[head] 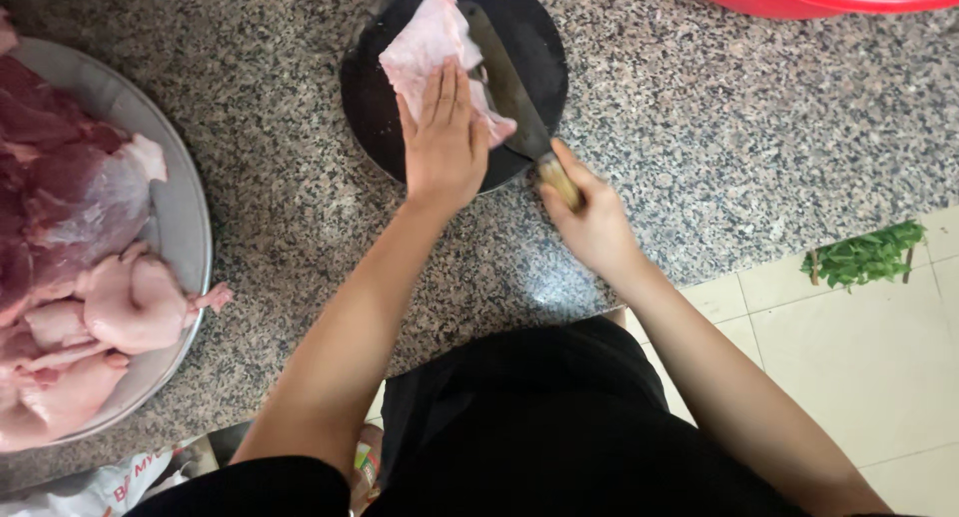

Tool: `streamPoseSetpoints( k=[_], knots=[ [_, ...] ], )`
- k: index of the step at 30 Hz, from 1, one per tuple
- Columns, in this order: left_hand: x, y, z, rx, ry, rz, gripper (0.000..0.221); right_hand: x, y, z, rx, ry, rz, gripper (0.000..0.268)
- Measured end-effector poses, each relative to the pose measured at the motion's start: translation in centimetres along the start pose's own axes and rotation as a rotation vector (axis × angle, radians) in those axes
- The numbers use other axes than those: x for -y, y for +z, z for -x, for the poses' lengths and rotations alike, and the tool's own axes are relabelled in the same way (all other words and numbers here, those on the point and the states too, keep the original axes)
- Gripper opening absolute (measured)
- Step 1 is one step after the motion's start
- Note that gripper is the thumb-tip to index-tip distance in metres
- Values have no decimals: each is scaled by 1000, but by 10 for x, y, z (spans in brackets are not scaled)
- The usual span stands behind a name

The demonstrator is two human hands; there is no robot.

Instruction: The person slices pieces of pork skin and fat on a cutting board using a large knife.

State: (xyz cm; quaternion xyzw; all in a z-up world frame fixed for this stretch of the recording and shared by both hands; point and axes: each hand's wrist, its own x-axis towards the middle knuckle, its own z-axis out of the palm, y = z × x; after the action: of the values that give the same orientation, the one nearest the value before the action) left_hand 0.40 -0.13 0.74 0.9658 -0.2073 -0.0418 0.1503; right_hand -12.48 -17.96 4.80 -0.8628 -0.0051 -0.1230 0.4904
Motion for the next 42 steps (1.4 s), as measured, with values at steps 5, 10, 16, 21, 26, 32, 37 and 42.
streamPoseSetpoints(
  k=[5, 10, 16, 21, 26, 32, 37, 42],
  knots=[
    [-12, 3, -2, -26, -13, -26, 70, 17, -20, 28, 185, 592, -186, 62],
    [-18, 2, 3, -37, -59, -14, 72, 16, -22, 49, 141, 444, -232, 60],
    [-24, 4, 4, -48, -52, -68, 72, 16, -24, 80, 120, 530, -208, 62],
    [-29, 1, 5, -42, -42, -69, 76, 21, -26, 96, 80, 336, -200, 59],
    [-28, 4, -1, -13, -45, -64, 76, 26, -25, 99, 69, 500, -169, 62],
    [-6, 3, -33, 2, -57, 146, 73, 19, -14, 83, 34, 435, -228, 59],
    [24, -3, -70, -98, -40, 222, 58, 9, -14, 69, 46, 474, -263, 60],
    [60, 1, -106, -7, 71, 120, 38, -4, -19, 49, 64, 444, -249, 53]
  ],
)
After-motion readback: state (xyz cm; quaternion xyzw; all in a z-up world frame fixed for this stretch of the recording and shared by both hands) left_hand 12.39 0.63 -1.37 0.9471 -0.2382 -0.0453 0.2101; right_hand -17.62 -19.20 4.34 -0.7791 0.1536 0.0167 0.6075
